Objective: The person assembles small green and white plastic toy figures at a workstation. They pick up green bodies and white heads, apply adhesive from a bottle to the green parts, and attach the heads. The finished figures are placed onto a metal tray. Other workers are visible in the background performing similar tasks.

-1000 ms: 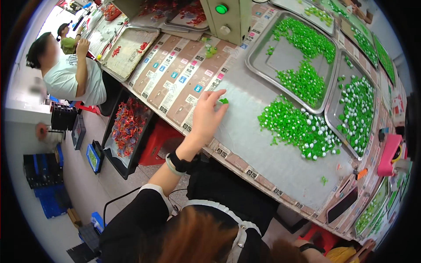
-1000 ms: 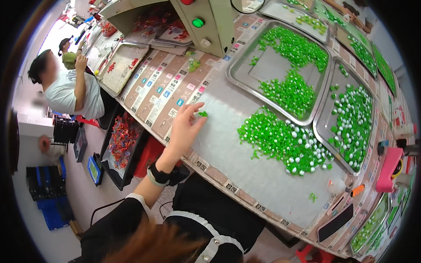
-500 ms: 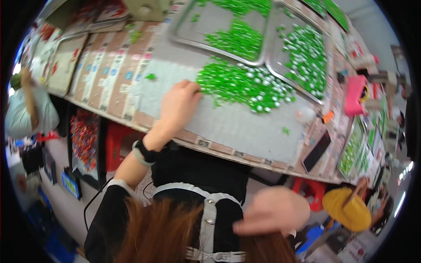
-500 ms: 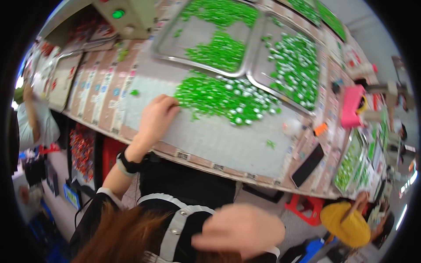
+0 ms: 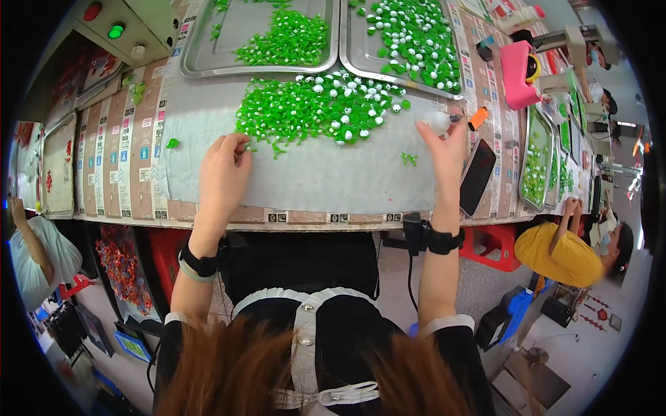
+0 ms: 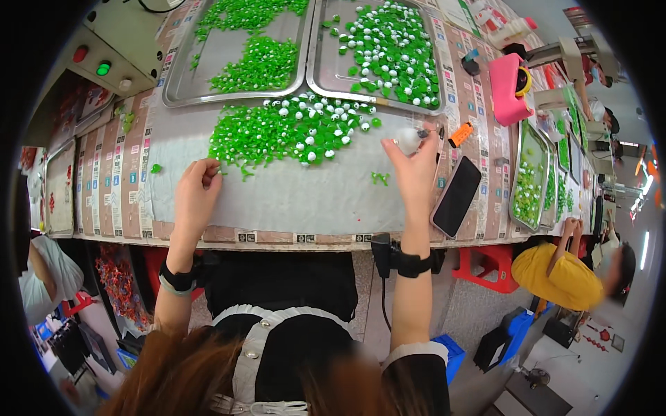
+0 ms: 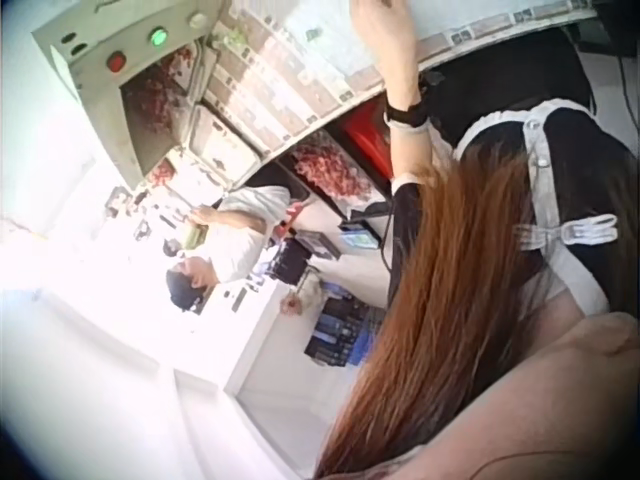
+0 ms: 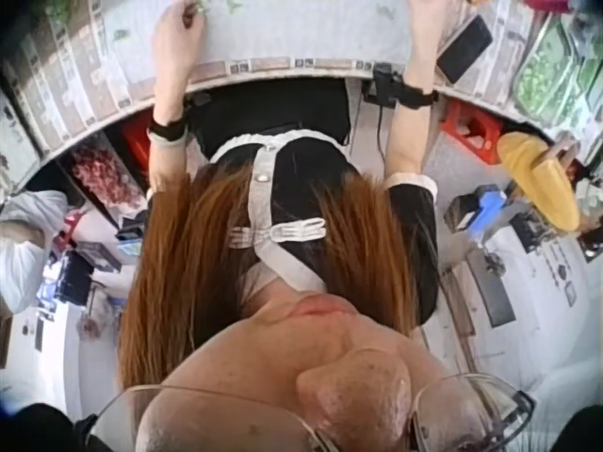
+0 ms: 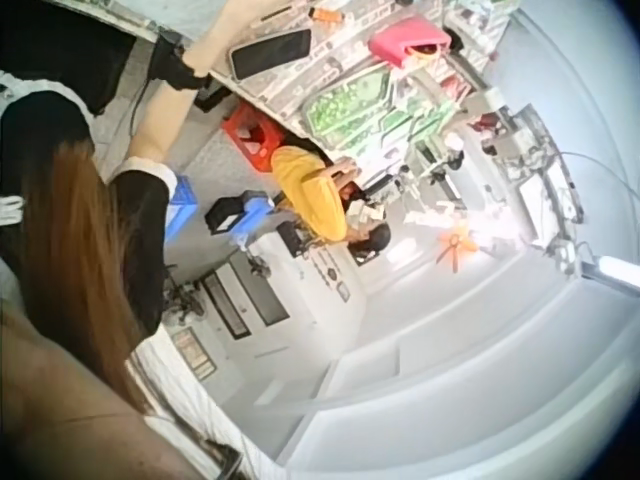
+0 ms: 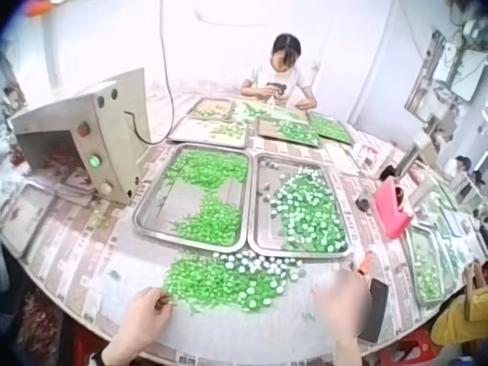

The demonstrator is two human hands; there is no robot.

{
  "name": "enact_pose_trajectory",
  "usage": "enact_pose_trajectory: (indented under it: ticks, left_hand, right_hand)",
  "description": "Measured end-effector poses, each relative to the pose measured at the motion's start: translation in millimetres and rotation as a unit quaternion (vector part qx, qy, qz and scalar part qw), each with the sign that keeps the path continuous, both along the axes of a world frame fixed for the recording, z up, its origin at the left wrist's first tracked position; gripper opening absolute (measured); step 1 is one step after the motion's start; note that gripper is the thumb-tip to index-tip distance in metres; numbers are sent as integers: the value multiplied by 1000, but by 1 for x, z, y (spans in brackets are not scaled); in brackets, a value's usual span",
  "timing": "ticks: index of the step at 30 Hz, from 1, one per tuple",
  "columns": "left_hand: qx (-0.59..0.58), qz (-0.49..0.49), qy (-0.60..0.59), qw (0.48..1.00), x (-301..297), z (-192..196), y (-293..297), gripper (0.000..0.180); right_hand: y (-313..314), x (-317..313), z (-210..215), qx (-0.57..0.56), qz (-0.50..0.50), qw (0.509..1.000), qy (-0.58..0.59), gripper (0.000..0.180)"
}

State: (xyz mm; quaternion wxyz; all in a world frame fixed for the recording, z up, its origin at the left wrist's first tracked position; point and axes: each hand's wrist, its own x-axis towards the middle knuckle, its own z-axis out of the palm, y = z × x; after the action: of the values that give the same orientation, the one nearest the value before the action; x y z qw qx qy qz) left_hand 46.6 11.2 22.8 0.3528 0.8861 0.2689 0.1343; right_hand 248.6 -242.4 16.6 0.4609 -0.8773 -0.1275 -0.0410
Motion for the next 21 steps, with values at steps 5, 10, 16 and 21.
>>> enact_pose_trajectory:
  ticks: [5,10,16,21]
  left_hand:
    - [17,-5,4,1000,-1,-1,-4,14]
    - [41,-9,-16,999,-8,-5,2,9]
    - [25,-9,-22,999,-10,-4,8,11]
    - [88,-29,-15,996,-11,-10,13,11]
  right_hand:
    - [-6,6,8,0,10,995,96,40]
    - [6,-27,29,260,64,955,127,34]
    - [36,-86,45,318,105,909,248,35]
    - [51,-116,36,301,176,874,339,30]
